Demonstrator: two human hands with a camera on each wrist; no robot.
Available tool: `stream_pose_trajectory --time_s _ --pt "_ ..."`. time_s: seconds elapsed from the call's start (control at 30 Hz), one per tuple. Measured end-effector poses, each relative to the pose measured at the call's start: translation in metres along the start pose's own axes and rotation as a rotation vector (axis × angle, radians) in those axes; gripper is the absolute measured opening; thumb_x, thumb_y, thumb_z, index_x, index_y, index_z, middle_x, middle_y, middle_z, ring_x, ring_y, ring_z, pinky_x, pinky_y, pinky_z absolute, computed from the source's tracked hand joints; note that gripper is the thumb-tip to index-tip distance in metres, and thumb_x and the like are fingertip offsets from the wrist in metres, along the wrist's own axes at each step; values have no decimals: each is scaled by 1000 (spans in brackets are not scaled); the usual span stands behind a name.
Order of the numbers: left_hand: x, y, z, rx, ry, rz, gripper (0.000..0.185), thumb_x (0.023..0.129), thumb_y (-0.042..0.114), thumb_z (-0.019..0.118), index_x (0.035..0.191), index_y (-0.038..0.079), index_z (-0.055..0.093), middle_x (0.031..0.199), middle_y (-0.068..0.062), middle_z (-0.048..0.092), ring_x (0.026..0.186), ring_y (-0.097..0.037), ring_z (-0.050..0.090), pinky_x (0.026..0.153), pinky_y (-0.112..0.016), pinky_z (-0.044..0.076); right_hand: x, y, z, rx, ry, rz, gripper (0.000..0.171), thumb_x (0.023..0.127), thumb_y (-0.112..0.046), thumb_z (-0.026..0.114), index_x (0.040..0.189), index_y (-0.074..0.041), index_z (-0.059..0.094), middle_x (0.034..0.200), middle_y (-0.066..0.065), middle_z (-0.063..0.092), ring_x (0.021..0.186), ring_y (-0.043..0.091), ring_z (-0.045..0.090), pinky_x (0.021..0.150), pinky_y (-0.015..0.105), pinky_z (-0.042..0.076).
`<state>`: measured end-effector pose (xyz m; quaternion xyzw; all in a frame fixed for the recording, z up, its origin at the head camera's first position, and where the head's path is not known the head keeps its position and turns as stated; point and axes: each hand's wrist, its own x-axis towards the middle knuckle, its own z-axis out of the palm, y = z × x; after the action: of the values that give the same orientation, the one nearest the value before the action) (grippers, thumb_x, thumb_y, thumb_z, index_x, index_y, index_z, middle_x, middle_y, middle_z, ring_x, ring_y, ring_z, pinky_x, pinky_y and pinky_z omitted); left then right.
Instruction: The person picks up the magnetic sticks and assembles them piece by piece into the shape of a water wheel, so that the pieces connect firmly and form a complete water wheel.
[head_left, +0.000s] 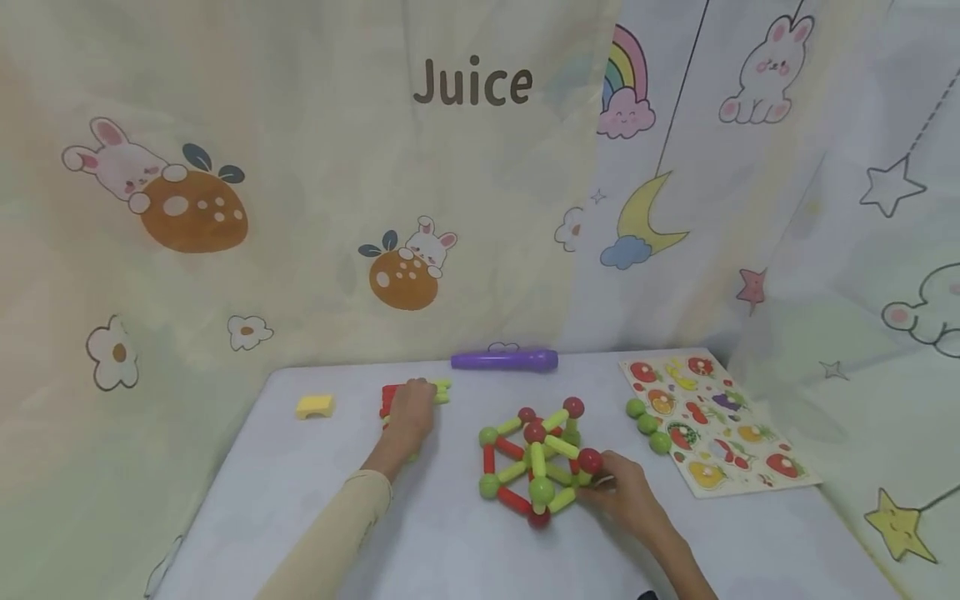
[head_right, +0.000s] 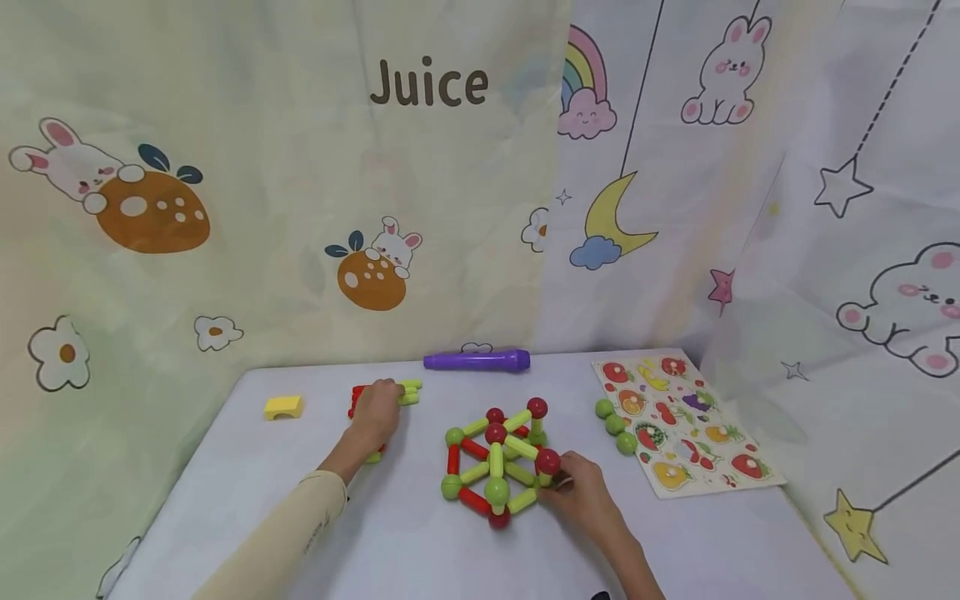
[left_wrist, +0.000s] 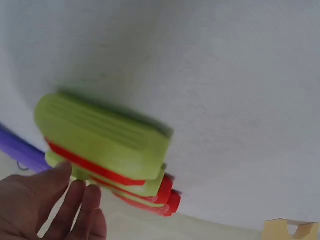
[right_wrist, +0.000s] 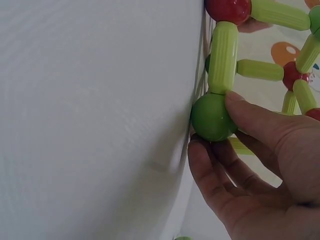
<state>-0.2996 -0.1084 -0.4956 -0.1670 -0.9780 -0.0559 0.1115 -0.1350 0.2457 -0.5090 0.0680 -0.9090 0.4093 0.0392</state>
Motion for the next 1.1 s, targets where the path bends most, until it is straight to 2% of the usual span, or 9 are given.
stream_pose_trajectory --time_s 0.17,0.27,0.3,0.37,0.47,0.57,0.7,0.87,1.1 --pt "-1 5 6 21 -58 -50 17 89 5 87 101 -3 77 89 -16 67 82 -27 60 79 -37 57 0 3 2 -21 3 -4 33 81 -5 93 107 -9 74 97 -5 73 93 16 73 82 29 63" --pt "-3 5 8 26 -75 -50 14 92 5 84 98 -4 76 86 -14 66 81 -25 59 79 -36 57 2 4 3 -34 2 -14 32 81 -5 93 107 -10 74 97 -6 74 93 15 73 84 30 63" --pt "-4 5 8 16 -61 -38 9 93 3 82 94 -3 75 82 -14 65 79 -25 58 77 -37 57 2 4 2 -38 0 -20 32 81 -5 93 107 -11 74 97 -7 74 93 15 73 84 30 63" --pt "-9 7 6 -57 -33 -27 6 94 0 78 89 -2 75 78 -13 65 76 -25 59 74 -38 56 2 4 2 -36 -4 -28 32 81 -5 93 107 -11 74 98 -6 74 94 16 73 84 30 63" --pt "-20 17 -5 -267 11 -17 2 95 -1 78 94 -2 80 85 -12 75 83 -26 68 78 -39 61 3 5 2 -25 -8 -23 32 82 -4 92 106 -11 74 98 -5 74 94 17 74 84 28 62" --pt "-36 38 -24 -505 46 13 13 93 1 82 107 -1 83 100 -11 81 94 -26 75 84 -43 64 2 6 2 -17 -6 -10 32 82 -4 92 108 -10 74 98 -5 74 95 18 74 83 27 62" --pt "-59 68 -49 -720 58 90 17 93 4 84 110 0 83 99 -7 82 91 -19 74 80 -42 63 1 6 1 -20 15 15 33 80 -3 93 108 -10 76 97 -7 74 94 17 74 83 27 62" --pt "-78 93 -63 -776 40 97 18 95 14 84 113 7 85 102 0 82 92 -13 68 79 -32 61 1 4 0 -26 26 -4 34 80 -3 93 109 -10 76 96 -6 74 92 16 74 83 29 63" --pt "-88 102 -60 -794 74 92 18 95 15 85 111 8 85 100 0 82 87 -9 67 72 -22 57 0 2 2 -23 11 8 34 80 -4 93 109 -9 76 96 -6 73 92 14 73 82 27 62"
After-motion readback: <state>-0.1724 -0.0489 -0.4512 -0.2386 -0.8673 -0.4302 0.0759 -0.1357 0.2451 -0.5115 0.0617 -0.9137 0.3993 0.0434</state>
